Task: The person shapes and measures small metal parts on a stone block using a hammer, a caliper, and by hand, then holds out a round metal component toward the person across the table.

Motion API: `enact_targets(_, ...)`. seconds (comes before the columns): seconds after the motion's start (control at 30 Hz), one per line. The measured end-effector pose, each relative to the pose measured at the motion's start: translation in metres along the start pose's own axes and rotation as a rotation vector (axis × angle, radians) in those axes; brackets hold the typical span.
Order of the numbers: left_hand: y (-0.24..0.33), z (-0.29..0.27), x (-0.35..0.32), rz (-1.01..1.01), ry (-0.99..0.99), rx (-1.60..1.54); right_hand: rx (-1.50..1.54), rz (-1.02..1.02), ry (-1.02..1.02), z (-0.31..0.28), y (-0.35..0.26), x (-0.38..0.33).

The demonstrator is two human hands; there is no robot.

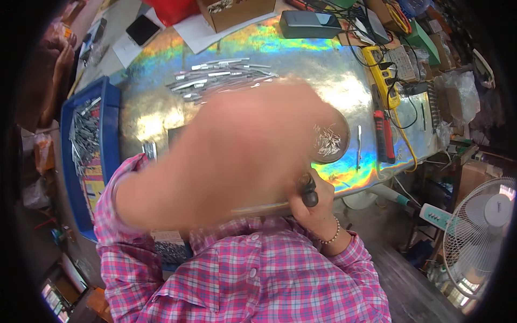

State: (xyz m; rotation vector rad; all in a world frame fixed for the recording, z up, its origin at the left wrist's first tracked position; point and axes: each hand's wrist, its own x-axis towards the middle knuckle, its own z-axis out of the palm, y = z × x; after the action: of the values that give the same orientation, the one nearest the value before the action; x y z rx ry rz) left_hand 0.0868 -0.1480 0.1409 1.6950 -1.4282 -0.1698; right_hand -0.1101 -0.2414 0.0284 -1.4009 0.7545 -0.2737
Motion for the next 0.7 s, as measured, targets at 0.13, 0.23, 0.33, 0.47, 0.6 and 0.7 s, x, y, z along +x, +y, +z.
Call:
enact_targets(0.13, -0.139, -0.019, -0.002, -0.243, 0.075, 0.401, -0.501, -0.409, -0.132, -0.003, -0.004, 0.007)
enact_targets(0.23, -0.184, -0.035, -0.013, -0.31, -0.043, 0.537, -0.474, -0.422, -0.143, 0.0, -0.012, 0.006)
enact_targets(0.33, -0.2, -0.032, -0.009, -0.365, -0.216, 0.618, -0.479, -0.42, -0.139, -0.003, -0.011, 0.007)
enact_targets(0.47, -0.207, -0.027, -0.005, -0.272, -0.275, 0.691, -0.466, -0.477, -0.132, 0.001, -0.013, 0.008)
enact_targets(0.6, -0.205, -0.028, 0.0, -0.187, -0.347, 0.738, -0.44, -0.464, -0.162, 0.0, -0.015, 0.007)
enact_targets(0.7, -0.202, -0.029, 0.0, -0.221, -0.412, 0.719, -0.455, -0.478, -0.152, 0.0, -0.014, 0.006)
